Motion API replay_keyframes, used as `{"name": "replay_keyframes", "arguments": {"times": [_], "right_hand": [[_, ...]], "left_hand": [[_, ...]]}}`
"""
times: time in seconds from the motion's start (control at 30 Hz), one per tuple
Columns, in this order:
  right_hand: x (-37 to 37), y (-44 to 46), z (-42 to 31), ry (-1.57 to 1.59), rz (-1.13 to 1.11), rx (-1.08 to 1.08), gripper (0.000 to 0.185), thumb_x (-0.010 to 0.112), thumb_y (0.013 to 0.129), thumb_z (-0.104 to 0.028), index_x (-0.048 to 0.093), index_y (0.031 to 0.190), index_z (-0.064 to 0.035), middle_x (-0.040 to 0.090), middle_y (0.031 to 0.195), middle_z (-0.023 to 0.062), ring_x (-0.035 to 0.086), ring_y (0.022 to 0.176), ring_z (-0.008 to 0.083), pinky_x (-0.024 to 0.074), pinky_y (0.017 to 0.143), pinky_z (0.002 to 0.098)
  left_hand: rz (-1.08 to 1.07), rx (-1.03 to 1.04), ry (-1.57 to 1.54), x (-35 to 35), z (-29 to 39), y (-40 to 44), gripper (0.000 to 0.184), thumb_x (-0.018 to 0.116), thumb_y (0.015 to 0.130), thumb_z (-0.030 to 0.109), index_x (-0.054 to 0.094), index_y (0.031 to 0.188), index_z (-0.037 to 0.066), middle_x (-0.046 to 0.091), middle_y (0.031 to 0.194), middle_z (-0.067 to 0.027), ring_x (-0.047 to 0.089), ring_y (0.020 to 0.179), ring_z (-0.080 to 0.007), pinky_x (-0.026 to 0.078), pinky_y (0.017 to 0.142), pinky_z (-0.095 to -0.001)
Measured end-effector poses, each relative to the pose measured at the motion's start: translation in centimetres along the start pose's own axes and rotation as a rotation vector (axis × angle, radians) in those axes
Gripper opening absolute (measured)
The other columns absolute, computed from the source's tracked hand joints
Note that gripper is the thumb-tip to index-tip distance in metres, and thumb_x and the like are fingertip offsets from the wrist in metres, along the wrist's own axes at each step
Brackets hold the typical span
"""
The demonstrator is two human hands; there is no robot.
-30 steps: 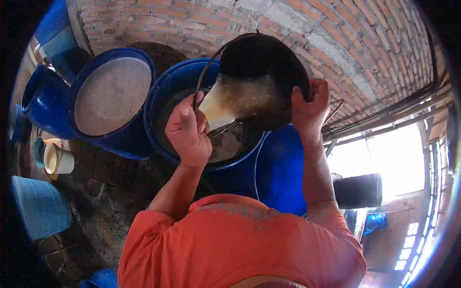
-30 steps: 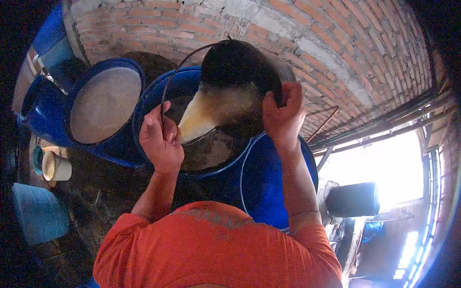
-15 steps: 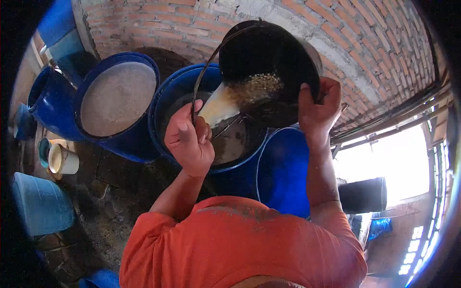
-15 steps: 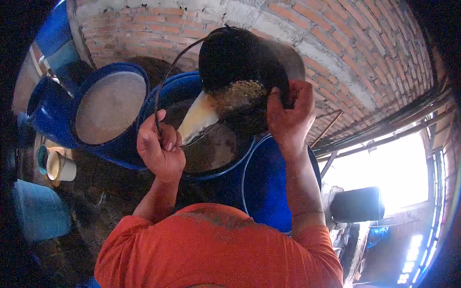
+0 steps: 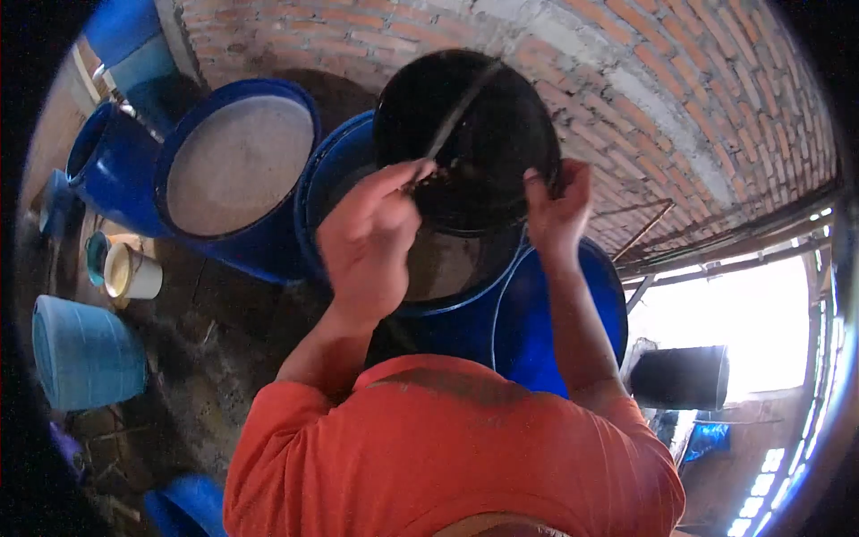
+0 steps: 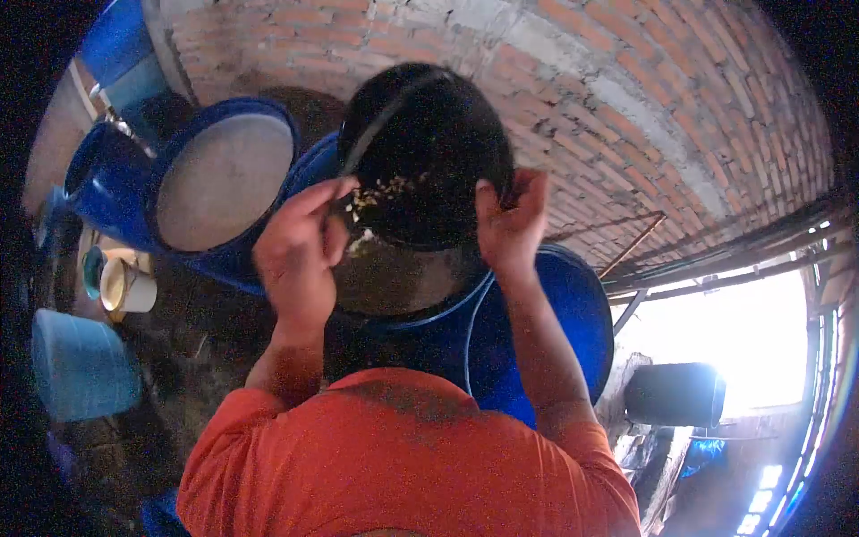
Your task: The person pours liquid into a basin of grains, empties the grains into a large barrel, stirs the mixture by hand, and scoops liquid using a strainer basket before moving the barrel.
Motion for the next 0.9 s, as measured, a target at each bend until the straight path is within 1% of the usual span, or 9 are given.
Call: {"name": "replay_keyframes", "arguments": {"times": [0.1, 0.17, 0.43, 0.57, 0.63, 0.73, 0.8, 0.83, 0.9], "right_hand": [[5.0, -4.3, 12.4, -0.081, -0.08, 0.114, 0.029, 0.073, 0.08, -0.008, 0.053, 0.1, -0.0038, 0.059, 0.089, 0.0087, 0.059, 0.085, 0.0177, 0.0491, 0.076, 0.0345], [7.6, -6.1, 18.7, -0.262, -0.076, 0.235, 0.031, 0.073, 0.077, -0.01, 0.052, 0.1, -0.0047, 0.061, 0.09, 0.0127, 0.063, 0.083, 0.0263, 0.0503, 0.077, 0.0396], [19.0, -9.7, 26.1, -0.342, -0.449, 0.173, 0.039, 0.072, 0.079, -0.016, 0.052, 0.11, -0.0037, 0.064, 0.092, 0.0223, 0.064, 0.09, 0.0439, 0.0504, 0.078, 0.049], [24.5, -15.1, 28.7, -0.317, -0.613, 0.2, 0.045, 0.073, 0.079, -0.018, 0.051, 0.116, -0.0035, 0.064, 0.1, 0.0237, 0.064, 0.096, 0.0425, 0.0497, 0.082, 0.0492], [25.4, -15.9, 29.1, -0.256, -0.621, 0.268, 0.046, 0.073, 0.079, -0.017, 0.052, 0.118, -0.0032, 0.064, 0.103, 0.0239, 0.064, 0.098, 0.0411, 0.0496, 0.083, 0.0487], [23.4, -16.6, 31.8, -0.304, -0.431, 0.482, 0.039, 0.068, 0.079, -0.013, 0.055, 0.115, -0.0035, 0.067, 0.104, 0.0209, 0.066, 0.096, 0.0422, 0.0536, 0.082, 0.0493], [21.6, -20.3, 36.4, 0.29, -0.218, 1.214, 0.049, 0.076, 0.08, -0.022, 0.058, 0.122, -0.0049, 0.067, 0.11, 0.0155, 0.065, 0.099, 0.0336, 0.0504, 0.085, 0.0434], [20.1, -20.8, 36.9, 0.287, -0.218, 1.197, 0.049, 0.076, 0.08, -0.022, 0.058, 0.122, -0.0049, 0.067, 0.11, 0.0155, 0.065, 0.099, 0.0336, 0.0504, 0.085, 0.0434], [18.7, -19.5, 31.5, -0.77, -0.48, -0.295, 0.023, 0.069, 0.082, -0.01, 0.061, 0.102, -0.0062, 0.069, 0.092, 0.0119, 0.066, 0.079, 0.03, 0.0533, 0.078, 0.0373]], "left_hand": [[-0.168, -0.394, 0.291, 0.2, -6.5, 1.3, 0.04, 0.058, 0.101, 0.035, 0.069, 0.117, 0.0, 0.063, 0.078, -0.0008, 0.052, 0.069, -0.0039, 0.042, 0.06, -0.0241], [-0.047, -0.504, 0.371, -1.4, -13.4, 0.4, 0.047, 0.052, 0.103, 0.044, 0.071, 0.11, 0.001, 0.044, 0.068, 0.005, 0.038, 0.058, -0.0059, 0.03, 0.053, -0.0245], [0.205, -1.091, 0.128, -12.3, -34.9, -13.9, 0.03, 0.051, 0.105, 0.034, 0.068, 0.106, 0.01, 0.059, 0.077, -0.0035, 0.05, 0.065, -0.0109, 0.041, 0.059, -0.0291], [0.3, -1.158, 0.275, -16.0, -37.3, -15.5, 0.032, 0.048, 0.105, 0.032, 0.067, 0.11, 0.007, 0.068, 0.092, -0.0076, 0.061, 0.076, -0.0182, 0.047, 0.065, -0.0355], [-0.095, -0.583, 0.964, -17.7, -36.6, -11.6, 0.039, 0.049, 0.103, 0.037, 0.067, 0.108, 0.002, 0.071, 0.104, -0.0143, 0.067, 0.093, -0.0306, 0.05, 0.078, -0.0426], [-0.195, -0.568, 0.952, -11.6, -26.7, -2.4, 0.052, 0.048, 0.101, 0.046, 0.067, 0.105, -0.002, 0.069, 0.108, -0.0209, 0.064, 0.108, -0.0395, 0.048, 0.089, -0.0469], [-0.177, -0.63, 0.752, -7.4, -24.2, 0.1, 0.057, 0.05, 0.098, 0.052, 0.069, 0.099, -0.001, 0.068, 0.104, -0.024, 0.066, 0.104, -0.0386, 0.049, 0.088, -0.0458], [-0.325, -0.566, 0.84, -4.6, -23.1, 1.0, 0.053, 0.051, 0.098, 0.051, 0.069, 0.101, 0.001, 0.069, 0.099, -0.0227, 0.066, 0.1, -0.0394, 0.051, 0.085, -0.0463], [-0.571, -0.56, 0.946, 0.9, -20.3, 1.5, 0.053, 0.055, 0.094, 0.054, 0.068, 0.104, 0.003, 0.07, 0.091, -0.0216, 0.067, 0.092, -0.0407, 0.053, 0.08, -0.0475]]}}
Point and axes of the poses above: each hand's wrist, its own y-axis towards the middle knuckle, its own x-axis out of the palm, z = x × y, the point moved 6 cm from there along y, towards the middle knuckle
